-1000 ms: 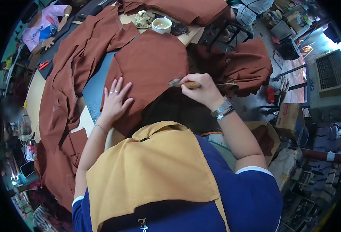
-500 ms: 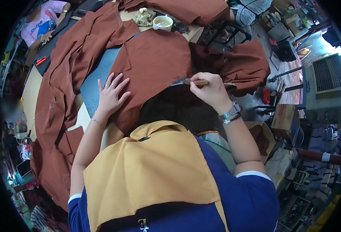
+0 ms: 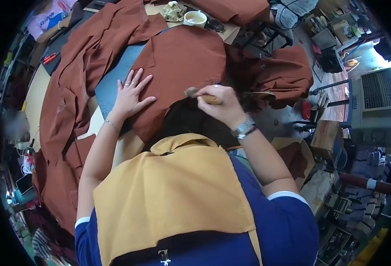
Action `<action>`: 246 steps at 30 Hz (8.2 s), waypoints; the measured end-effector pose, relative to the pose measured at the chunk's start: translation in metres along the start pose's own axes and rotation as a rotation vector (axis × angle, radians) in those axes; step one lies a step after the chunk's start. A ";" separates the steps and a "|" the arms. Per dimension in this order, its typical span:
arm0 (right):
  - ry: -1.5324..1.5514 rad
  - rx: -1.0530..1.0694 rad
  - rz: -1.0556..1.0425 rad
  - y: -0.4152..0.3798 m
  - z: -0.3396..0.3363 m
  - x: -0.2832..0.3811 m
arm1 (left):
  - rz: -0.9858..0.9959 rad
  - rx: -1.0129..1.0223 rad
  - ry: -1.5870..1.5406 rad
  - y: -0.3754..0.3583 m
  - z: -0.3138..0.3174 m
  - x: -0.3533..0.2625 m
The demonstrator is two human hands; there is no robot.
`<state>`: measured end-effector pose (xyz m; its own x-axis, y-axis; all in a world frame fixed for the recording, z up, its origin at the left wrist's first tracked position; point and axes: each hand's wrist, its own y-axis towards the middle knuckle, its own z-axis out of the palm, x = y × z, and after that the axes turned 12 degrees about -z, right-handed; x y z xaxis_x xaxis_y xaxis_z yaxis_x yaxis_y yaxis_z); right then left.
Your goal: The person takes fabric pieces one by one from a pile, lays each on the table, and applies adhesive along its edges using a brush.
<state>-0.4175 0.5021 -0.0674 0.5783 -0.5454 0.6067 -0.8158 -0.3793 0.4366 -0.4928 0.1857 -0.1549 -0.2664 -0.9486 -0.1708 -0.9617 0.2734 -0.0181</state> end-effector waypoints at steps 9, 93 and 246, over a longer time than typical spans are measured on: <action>0.001 0.046 -0.039 0.004 0.009 0.009 | 0.034 -0.036 -0.027 0.001 0.003 0.002; 0.112 -0.291 0.110 -0.026 -0.119 -0.082 | -0.699 0.055 -1.691 0.112 -0.013 -0.051; -0.138 -0.004 0.209 -0.009 -0.079 -0.049 | -0.137 -0.040 -0.043 0.010 0.004 -0.023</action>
<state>-0.4381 0.5914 -0.0485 0.3904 -0.7085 0.5878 -0.9173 -0.2446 0.3144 -0.4958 0.2108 -0.1554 -0.1306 -0.9686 -0.2117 -0.9909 0.1347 -0.0049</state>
